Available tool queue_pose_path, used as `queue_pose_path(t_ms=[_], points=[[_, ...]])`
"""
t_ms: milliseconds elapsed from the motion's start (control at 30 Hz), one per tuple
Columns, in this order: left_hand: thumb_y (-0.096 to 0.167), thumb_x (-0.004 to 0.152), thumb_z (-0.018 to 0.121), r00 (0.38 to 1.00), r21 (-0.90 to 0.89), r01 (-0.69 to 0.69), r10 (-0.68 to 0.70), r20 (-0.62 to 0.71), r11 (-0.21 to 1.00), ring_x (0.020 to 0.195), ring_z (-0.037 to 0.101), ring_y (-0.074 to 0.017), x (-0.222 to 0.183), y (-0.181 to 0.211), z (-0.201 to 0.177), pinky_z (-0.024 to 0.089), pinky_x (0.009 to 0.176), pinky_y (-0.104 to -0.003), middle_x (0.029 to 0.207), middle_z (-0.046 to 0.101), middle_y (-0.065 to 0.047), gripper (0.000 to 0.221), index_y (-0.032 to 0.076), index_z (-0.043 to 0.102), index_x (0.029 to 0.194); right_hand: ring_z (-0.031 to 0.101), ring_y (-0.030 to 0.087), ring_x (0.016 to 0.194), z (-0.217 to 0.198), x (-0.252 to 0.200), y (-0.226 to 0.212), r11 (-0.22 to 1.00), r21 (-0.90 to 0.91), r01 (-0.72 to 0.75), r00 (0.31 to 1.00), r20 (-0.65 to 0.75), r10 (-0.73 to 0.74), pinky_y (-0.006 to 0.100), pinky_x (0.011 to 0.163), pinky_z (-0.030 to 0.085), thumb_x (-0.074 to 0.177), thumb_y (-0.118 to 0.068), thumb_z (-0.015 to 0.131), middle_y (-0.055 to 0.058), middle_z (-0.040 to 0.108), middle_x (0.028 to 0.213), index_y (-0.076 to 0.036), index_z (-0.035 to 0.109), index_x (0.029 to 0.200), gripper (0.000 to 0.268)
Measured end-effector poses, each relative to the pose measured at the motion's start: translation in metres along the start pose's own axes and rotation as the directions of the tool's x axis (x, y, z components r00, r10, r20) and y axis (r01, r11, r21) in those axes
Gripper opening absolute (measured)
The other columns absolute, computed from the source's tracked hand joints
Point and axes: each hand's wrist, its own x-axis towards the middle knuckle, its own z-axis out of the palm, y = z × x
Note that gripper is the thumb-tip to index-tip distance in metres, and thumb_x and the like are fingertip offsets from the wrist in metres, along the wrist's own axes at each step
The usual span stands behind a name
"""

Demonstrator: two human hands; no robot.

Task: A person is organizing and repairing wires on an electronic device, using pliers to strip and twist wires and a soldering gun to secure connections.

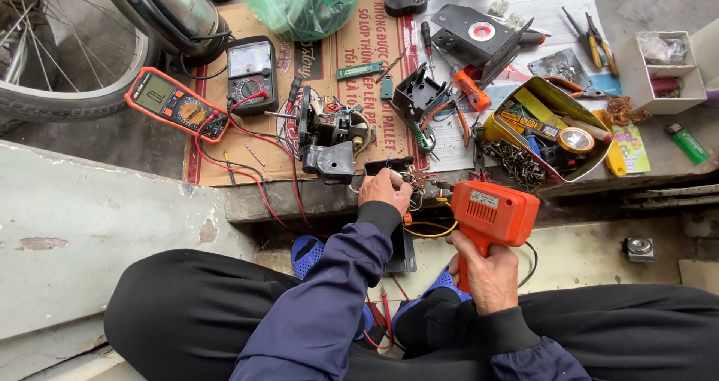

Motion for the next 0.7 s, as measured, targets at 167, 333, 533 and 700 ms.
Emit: queue_pose_path(t_ms=[167,333,533,700], points=[[0.029,0.090,0.074,0.999,0.027,0.018,-0.019,0.031,0.999,0.100,0.070,-0.0314,-0.001,0.004,-0.004,0.057,0.096,-0.043,0.086,0.077,-0.006,0.016,0.014,0.071,0.087,0.061,0.026,0.051,0.004,0.002,0.000,0.998,-0.006,-0.055,0.998,0.023,0.055,0.036,0.049,0.049,0.096,-0.012,0.078,0.018,0.066,0.065,0.008,0.079,0.107,0.022],[0.029,0.090,0.075,0.999,0.030,0.039,-0.040,0.025,0.999,0.099,0.071,-0.0321,0.000,0.005,-0.002,0.057,0.095,-0.043,0.086,0.077,-0.008,0.016,0.014,0.071,0.085,0.061,0.026,0.049,0.008,0.003,0.003,0.999,-0.014,-0.049,0.998,0.030,0.049,0.036,0.049,0.048,0.098,-0.014,0.077,0.019,0.068,0.065,0.009,0.080,0.105,0.025],[0.029,0.090,0.077,1.000,0.037,0.013,-0.014,0.001,0.999,0.097,0.071,-0.0319,0.000,0.003,0.001,0.057,0.095,-0.043,0.083,0.076,-0.008,0.018,0.014,0.070,0.084,0.057,0.025,0.046,0.011,0.007,0.011,0.997,0.035,-0.068,0.997,0.028,0.067,0.035,0.045,0.046,0.099,-0.014,0.076,0.019,0.066,0.062,0.012,0.079,0.104,0.027],[0.029,0.091,0.077,0.999,0.028,0.044,-0.044,0.019,0.999,0.098,0.071,-0.0308,0.000,0.004,0.000,0.057,0.096,-0.042,0.084,0.077,-0.006,0.017,0.015,0.071,0.084,0.062,0.025,0.053,0.014,0.012,0.017,0.996,0.053,-0.076,0.997,0.010,0.075,0.036,0.043,0.050,0.100,-0.010,0.074,0.021,0.079,0.095,0.012,0.069,0.118,0.029]])
